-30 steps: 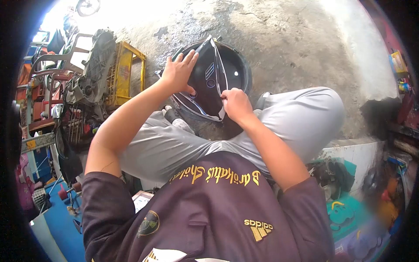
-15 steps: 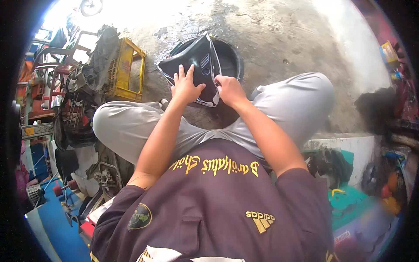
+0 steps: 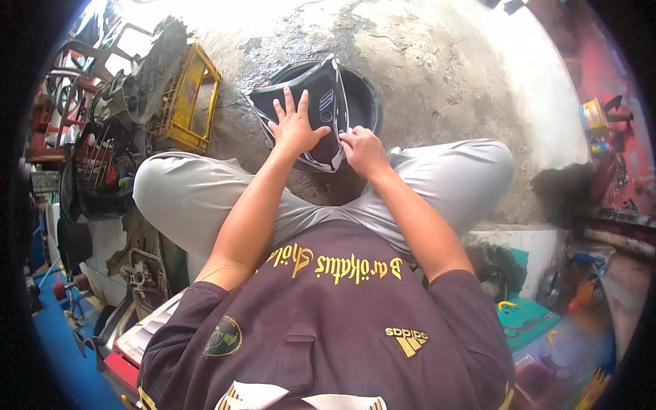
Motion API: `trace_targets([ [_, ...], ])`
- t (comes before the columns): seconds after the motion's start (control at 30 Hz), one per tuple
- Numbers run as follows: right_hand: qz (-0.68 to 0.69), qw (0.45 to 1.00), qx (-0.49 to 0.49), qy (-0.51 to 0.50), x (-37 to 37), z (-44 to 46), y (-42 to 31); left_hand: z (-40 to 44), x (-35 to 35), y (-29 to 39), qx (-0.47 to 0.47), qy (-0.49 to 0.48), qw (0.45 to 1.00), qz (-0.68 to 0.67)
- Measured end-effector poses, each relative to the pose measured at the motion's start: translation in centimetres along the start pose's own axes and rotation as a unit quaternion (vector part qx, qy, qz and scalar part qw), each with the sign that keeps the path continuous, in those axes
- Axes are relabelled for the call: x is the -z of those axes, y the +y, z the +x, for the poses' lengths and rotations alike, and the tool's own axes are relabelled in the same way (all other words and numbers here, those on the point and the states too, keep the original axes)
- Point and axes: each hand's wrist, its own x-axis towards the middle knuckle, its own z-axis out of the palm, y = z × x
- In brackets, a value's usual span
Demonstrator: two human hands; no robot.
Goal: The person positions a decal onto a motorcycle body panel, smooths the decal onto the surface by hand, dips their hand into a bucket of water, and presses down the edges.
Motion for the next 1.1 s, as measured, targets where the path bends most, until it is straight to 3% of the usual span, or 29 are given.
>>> trace_targets([
  [0.13, 0.0, 0.999, 0.027, -0.046, 0.4, -0.5, 0.1, -0.2, 0.4, -0.1, 0.004, -0.009, 1.0, -0.005],
  [0.2, -0.028, 1.0, 0.004, 0.015, 0.6, 0.2, 0.3, -0.3, 0.2, -0.2, 0.003, -0.002, 1.0, -0.02],
  [0.4, -0.062, 0.996, 0.066, -0.027, 0.4, 0.0, -0.6, 0.0, -0.3, -0.1, 0.002, 0.001, 0.999, -0.034],
  [0.47, -0.077, 0.994, 0.061, 0.043, 0.5, 0.8, -0.4, -0.1, -0.1, 0.1, 0.006, -0.001, 0.999, -0.033],
  [0.53, -0.071, 0.994, 0.081, 0.034, 0.7, 0.9, -0.1, 0.0, -0.3, 0.1, 0.002, 0.002, 0.999, -0.037],
  [0.6, -0.068, 0.988, 0.131, -0.051, 0.4, 0.4, -0.4, -0.2, -0.2, -0.2, -0.002, 0.003, 0.999, -0.036],
  [0.73, -0.076, 0.991, 0.109, 0.011, 0.6, 0.7, -0.7, -0.3, -0.1, -0.1, -0.006, 0.008, 0.999, -0.034],
  [0.83, -0.085, 0.985, 0.15, -0.008, 0.1, -0.1, -0.7, -0.3, -0.1, -0.2, -0.007, 0.012, 0.999, -0.03],
  [0.93, -0.081, 0.99, 0.114, 0.029, 0.3, 0.8, -0.4, -0.2, 0.0, 0.2, -0.005, 0.008, 1.0, -0.03],
  [1.1, -0.068, 0.988, 0.136, -0.001, 0.2, 0.4, 0.2, 0.2, 1.0, 1.4, 0.027, -0.023, 0.999, -0.016],
])
